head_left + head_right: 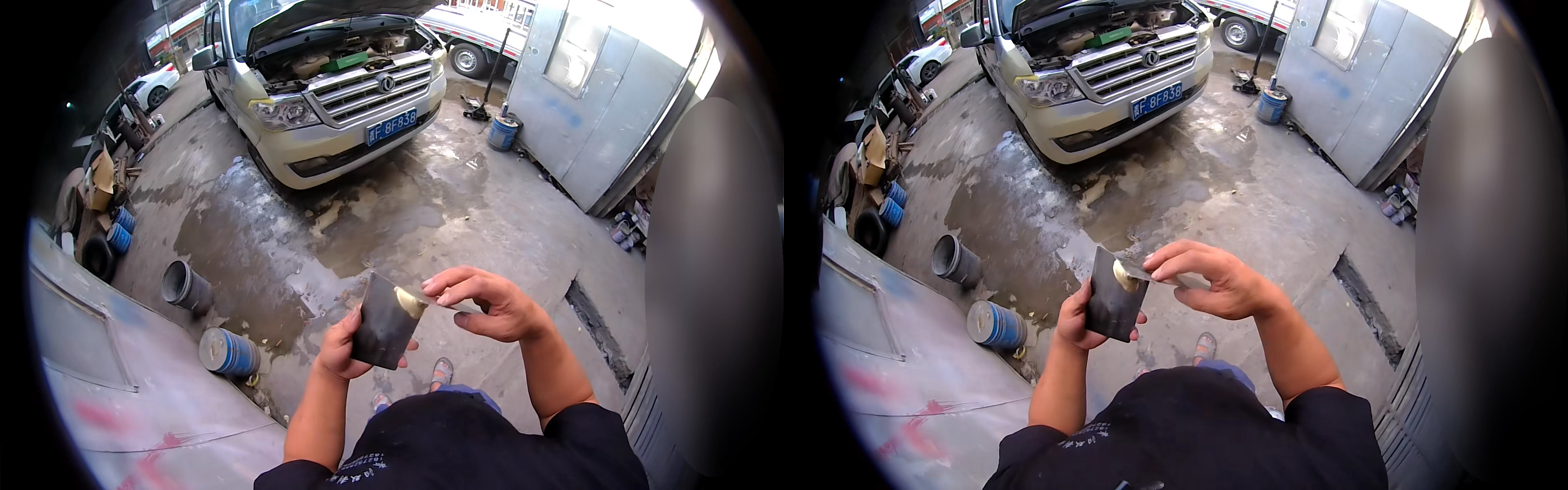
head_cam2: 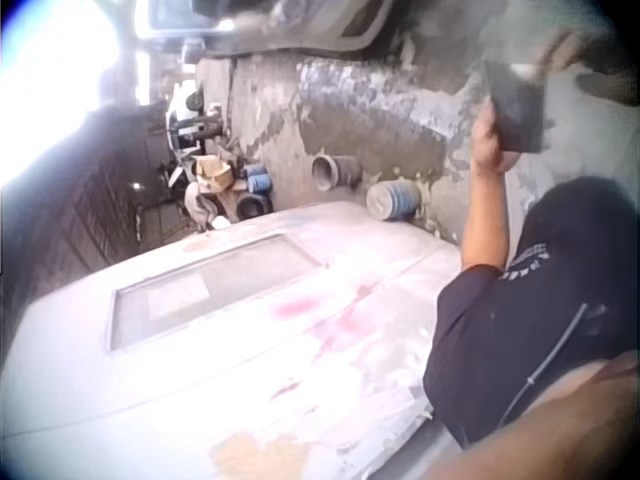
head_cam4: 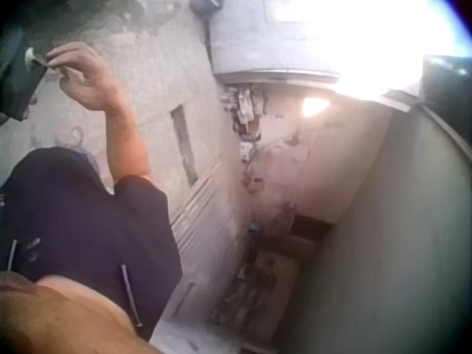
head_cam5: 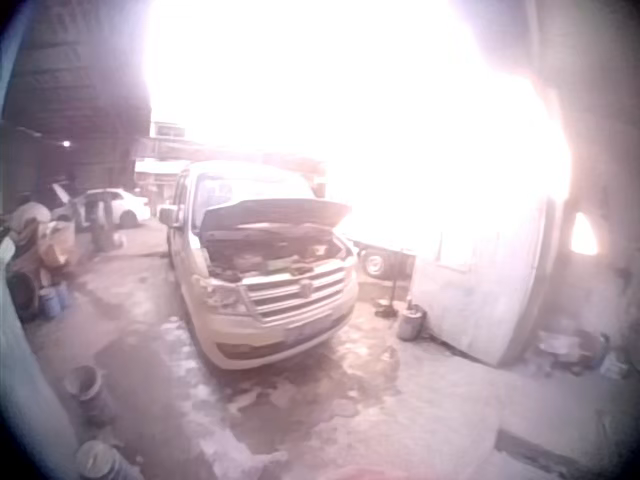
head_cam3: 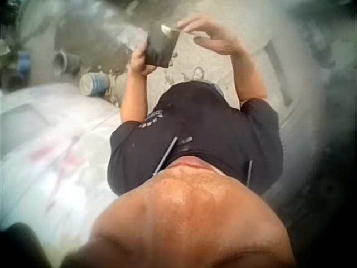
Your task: The person applies a beige body filler to a metal putty knife and spreads it onto the front fender of a silver car. They then mix a yellow hardener into the filler on the knife and continue to apply the mixture to the vehicle's surface.
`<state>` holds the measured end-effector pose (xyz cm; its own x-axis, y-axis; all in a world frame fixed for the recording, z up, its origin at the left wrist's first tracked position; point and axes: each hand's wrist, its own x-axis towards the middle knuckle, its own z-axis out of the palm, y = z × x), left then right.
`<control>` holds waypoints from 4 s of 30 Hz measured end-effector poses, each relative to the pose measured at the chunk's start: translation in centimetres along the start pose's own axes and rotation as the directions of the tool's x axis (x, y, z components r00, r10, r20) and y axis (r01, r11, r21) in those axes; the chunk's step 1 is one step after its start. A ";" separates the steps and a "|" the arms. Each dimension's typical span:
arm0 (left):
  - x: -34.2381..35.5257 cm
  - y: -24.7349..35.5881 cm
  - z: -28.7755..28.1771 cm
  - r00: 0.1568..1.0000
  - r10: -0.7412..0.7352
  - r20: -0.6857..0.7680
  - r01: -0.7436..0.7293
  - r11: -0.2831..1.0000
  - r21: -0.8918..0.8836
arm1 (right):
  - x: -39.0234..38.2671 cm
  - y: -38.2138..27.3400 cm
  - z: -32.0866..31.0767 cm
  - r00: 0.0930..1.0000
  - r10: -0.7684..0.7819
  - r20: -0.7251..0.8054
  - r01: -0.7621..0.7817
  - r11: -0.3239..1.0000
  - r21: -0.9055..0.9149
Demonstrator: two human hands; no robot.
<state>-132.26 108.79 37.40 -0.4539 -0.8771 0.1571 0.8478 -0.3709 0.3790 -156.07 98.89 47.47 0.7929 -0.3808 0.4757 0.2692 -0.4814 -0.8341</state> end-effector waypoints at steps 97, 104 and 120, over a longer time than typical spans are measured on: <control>1.9 0.1 -0.1 0.959 0.282 -0.029 -0.001 0.106 0.994 | -0.3 4.9 0.7 0.858 0.470 -0.207 -0.308 0.793 0.526; 0.6 0.5 0.4 0.999 -0.007 -0.047 0.005 0.999 -0.047 | 1.9 0.6 -0.5 1.000 -0.018 0.013 0.017 0.994 0.109; 3.0 -2.2 1.2 0.856 0.460 -0.237 -0.286 0.802 0.524 | 1.2 2.9 3.5 0.964 -0.023 -0.264 -0.166 0.723 -0.670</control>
<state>-135.79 107.29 38.13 0.0661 -0.9935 0.0926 0.6663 0.1130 0.7371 -152.39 99.81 44.67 0.6137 -0.5647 0.5519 -0.3037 -0.8140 -0.4951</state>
